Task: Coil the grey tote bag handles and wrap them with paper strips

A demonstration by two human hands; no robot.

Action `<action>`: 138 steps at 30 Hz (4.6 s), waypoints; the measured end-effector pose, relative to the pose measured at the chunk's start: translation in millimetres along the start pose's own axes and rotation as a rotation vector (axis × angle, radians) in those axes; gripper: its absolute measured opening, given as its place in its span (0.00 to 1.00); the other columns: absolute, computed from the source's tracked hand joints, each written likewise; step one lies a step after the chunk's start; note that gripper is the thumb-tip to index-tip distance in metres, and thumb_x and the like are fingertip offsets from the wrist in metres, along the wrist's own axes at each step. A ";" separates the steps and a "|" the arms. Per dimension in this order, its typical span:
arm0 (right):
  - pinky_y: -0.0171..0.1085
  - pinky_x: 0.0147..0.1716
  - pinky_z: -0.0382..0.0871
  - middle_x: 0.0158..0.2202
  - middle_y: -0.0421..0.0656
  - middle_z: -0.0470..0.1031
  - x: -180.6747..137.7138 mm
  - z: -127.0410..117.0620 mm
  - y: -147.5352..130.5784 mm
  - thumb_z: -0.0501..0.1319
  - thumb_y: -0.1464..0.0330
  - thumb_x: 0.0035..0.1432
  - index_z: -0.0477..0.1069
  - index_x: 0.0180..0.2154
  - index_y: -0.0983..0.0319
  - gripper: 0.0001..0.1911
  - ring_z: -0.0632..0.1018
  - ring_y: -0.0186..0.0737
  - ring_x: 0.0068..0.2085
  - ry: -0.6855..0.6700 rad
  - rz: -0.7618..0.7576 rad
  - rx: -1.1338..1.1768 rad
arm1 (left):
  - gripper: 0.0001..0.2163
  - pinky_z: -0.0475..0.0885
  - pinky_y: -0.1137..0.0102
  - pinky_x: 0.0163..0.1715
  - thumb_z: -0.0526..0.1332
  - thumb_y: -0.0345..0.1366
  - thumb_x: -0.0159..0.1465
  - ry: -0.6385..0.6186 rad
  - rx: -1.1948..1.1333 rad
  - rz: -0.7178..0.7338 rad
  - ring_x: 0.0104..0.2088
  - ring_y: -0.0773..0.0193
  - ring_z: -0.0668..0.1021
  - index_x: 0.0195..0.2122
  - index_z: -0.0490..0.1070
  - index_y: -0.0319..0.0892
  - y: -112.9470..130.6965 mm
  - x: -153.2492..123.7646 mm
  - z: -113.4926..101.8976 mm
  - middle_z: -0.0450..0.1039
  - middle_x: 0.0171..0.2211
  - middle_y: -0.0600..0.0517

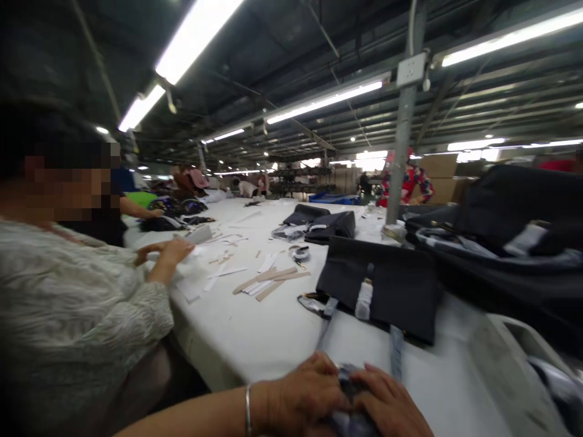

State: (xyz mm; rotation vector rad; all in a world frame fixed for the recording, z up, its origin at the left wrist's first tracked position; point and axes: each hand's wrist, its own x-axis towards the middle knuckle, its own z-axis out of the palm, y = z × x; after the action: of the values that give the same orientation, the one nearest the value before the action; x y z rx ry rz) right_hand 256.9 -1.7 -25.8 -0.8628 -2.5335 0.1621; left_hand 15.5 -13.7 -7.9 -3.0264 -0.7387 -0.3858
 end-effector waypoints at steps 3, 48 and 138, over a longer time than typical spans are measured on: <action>0.55 0.61 0.59 0.56 0.45 0.71 1.6 -24.0 -35.0 0.65 0.66 0.48 0.76 0.42 0.56 0.16 0.66 0.55 0.61 -0.006 0.107 0.045 | 0.17 0.60 0.62 0.53 0.60 0.40 0.62 0.107 -0.170 -0.063 0.47 0.57 0.71 0.51 0.64 0.44 17.4 -2.1 -20.3 0.73 0.46 0.50; 0.41 0.44 0.70 0.35 0.44 0.79 -140.0 -121.9 -31.3 0.59 0.58 0.58 0.77 0.35 0.60 0.14 0.78 0.43 0.37 0.771 0.636 -0.417 | 0.13 0.62 0.57 0.56 0.62 0.35 0.61 0.157 -0.205 -0.063 0.51 0.53 0.68 0.47 0.69 0.44 11.0 -3.1 -16.5 0.71 0.42 0.48; 0.31 0.24 0.57 0.18 0.36 0.69 16.9 -0.7 -86.0 0.52 0.61 0.60 0.64 0.24 0.60 0.15 0.70 0.32 0.22 0.121 0.844 0.415 | 0.20 0.64 0.73 0.38 0.72 0.45 0.51 0.393 -1.555 -0.406 0.35 0.66 0.71 0.40 0.74 0.38 -17.9 -4.9 -17.3 0.72 0.37 0.51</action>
State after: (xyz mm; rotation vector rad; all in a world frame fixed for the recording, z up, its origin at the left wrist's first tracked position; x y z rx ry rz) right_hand 198.1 -60.0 2.9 -1.6242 -1.7726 0.8269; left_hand -0.9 -1.1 6.8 -3.5183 -1.4807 -2.4755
